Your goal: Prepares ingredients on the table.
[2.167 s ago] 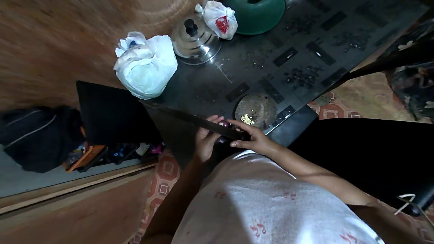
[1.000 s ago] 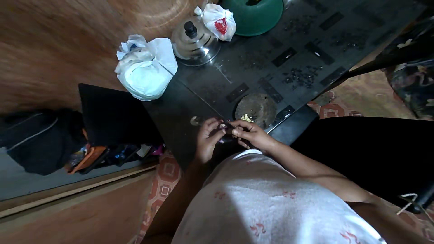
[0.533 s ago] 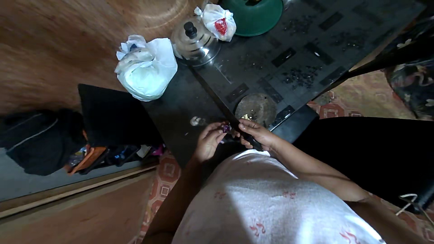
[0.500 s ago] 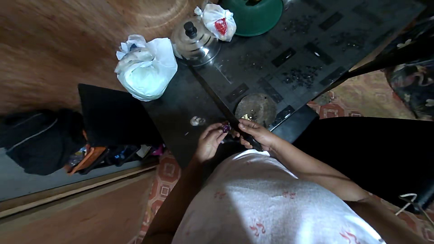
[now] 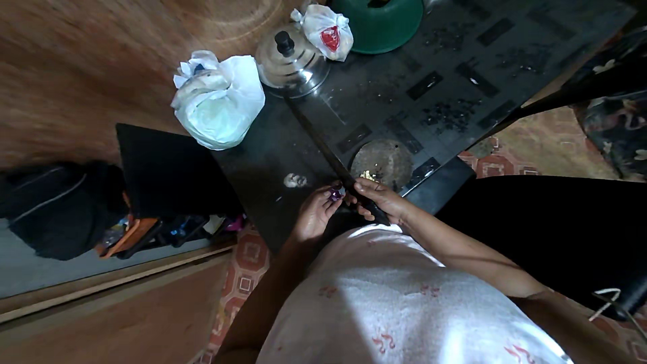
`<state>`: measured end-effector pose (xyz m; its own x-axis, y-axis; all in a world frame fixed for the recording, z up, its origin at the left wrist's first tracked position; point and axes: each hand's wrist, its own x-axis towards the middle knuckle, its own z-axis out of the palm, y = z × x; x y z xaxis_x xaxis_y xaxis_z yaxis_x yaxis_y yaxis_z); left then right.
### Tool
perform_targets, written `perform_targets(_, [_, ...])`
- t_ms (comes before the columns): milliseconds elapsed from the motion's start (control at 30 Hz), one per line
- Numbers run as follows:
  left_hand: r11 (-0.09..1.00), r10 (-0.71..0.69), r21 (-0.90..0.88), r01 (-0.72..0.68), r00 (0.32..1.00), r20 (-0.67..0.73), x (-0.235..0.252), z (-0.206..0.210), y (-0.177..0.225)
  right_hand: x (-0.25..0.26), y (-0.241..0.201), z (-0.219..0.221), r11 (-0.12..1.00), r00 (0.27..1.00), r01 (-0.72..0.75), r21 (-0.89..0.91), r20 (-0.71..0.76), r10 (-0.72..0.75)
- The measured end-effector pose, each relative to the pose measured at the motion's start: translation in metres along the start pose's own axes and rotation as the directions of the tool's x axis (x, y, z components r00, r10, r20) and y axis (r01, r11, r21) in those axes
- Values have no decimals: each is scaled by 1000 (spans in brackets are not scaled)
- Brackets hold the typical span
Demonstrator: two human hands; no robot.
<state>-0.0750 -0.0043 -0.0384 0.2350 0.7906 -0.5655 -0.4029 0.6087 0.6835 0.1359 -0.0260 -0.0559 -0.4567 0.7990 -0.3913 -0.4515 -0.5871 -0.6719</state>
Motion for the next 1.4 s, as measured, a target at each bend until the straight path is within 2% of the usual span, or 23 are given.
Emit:
perform_targets(267, [999,-45,26,45,999,-13,-4,-8,1,6,4,-1,999,1000,5,-53,10,-5])
perform_targets(467, [989,-31,-143,39,998,59,-4,-13,-1,8,6,0,993,998,12,-121,-53,-18])
perform_targets(567, [974,-21,-227,26,999,24,-5,-10,5,7,6,-4,982,994,20,-188,-99,-39])
perform_targets(733, [972,6,-236,-3,1000,14,0,-10,7,0,3,2,968,998,71,-242,18,-68])
perform_targets(833, [980,-5,-201,-1,1000,-29,3,-3,4,-2,0,9,960,991,104,-259,106,-79])
perform_targets(900, [987,-7,-162,6,1000,-10,5,-1,0,-3,-1,12,956,990,111,-272,118,-81])
perform_targets(1133, [995,54,-82,-53,999,2,0,4,-6,-3,2,6,948,997,82,-306,31,-76])
perform_targets(1400, [987,162,10,-162,986,-47,-4,15,-6,-4,0,9,952,996,89,-293,7,-91])
